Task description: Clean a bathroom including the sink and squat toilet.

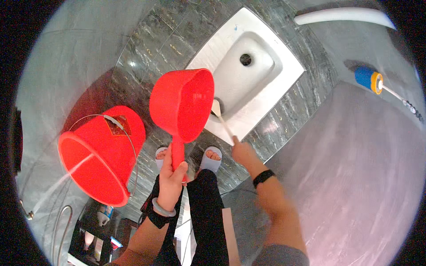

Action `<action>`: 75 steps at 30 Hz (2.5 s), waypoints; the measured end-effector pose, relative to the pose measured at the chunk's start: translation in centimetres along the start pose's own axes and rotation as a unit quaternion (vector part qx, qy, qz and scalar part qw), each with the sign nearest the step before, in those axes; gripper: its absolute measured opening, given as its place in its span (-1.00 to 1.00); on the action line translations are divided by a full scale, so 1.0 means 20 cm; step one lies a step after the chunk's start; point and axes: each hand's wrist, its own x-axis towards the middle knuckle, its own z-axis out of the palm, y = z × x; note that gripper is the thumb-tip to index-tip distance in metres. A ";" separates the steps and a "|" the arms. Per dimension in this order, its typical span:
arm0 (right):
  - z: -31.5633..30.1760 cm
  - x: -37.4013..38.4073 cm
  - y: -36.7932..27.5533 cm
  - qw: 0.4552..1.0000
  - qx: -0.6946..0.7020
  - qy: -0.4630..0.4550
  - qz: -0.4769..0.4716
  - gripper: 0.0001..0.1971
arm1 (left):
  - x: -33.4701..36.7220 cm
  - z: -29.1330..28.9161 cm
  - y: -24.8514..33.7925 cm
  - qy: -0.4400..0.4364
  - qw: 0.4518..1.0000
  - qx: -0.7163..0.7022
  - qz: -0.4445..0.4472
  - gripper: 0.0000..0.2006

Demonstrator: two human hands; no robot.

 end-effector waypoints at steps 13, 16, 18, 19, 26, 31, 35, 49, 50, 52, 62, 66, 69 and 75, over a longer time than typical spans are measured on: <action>-0.23 -0.59 -0.03 0.982 -0.182 0.018 0.041 -0.50 | -0.16 -0.23 -0.15 0.044 0.997 -0.057 -0.006 -0.41; -0.35 -0.50 0.29 0.965 -0.140 0.180 0.131 -0.50 | -0.15 -0.19 -0.15 0.029 0.996 -0.081 -0.014 -0.41; -0.32 -0.43 0.43 0.955 -0.094 0.233 0.160 -0.49 | -0.16 -0.19 -0.15 0.021 0.993 -0.111 -0.017 -0.45; -0.26 -0.38 0.47 0.942 -0.036 0.283 0.174 -0.48 | -0.15 -0.22 -0.15 0.018 0.994 -0.106 -0.018 -0.45; 0.32 -0.62 0.21 0.970 0.036 0.198 0.137 -0.36 | -0.21 -0.33 -0.19 0.038 0.992 -0.107 -0.057 -0.47; -0.27 -0.16 0.37 0.912 0.127 0.351 0.167 -0.43 | -0.18 -0.20 -0.24 0.010 0.988 -0.139 -0.066 -0.49; 0.59 -0.58 0.16 0.950 0.155 0.209 0.171 -0.31 | -0.23 -0.23 -0.20 0.003 0.987 -0.138 -0.079 -0.50; -0.75 0.55 -0.24 0.926 0.054 0.373 -0.003 -0.43 | -0.16 -0.33 -0.39 0.019 0.976 -0.208 -0.066 -0.50; -0.71 0.55 -0.23 0.943 0.032 0.330 -0.014 -0.42 | -0.16 -0.34 -0.40 0.020 0.972 -0.224 -0.067 -0.51; -0.80 0.49 -0.02 0.909 0.114 0.392 0.087 -0.44 | -0.18 -0.34 -0.41 0.008 0.973 -0.222 -0.069 -0.52; -0.98 0.55 -0.31 0.931 0.041 0.363 0.013 -0.47 | -0.11 -0.34 -0.43 0.022 0.967 -0.241 -0.086 -0.57; -0.79 0.49 -0.20 0.895 0.205 0.395 0.033 -0.47 | -0.09 -0.36 -0.42 0.029 0.960 -0.265 -0.085 -0.57; -0.22 0.27 -0.26 0.957 0.075 0.275 -0.058 -0.42 | -0.08 -0.41 -0.45 0.039 0.956 -0.270 -0.104 -0.56; -0.82 0.45 -0.40 0.827 0.439 0.352 0.009 -0.39 | -0.07 -0.37 -0.44 0.041 0.953 -0.278 -0.109 -0.58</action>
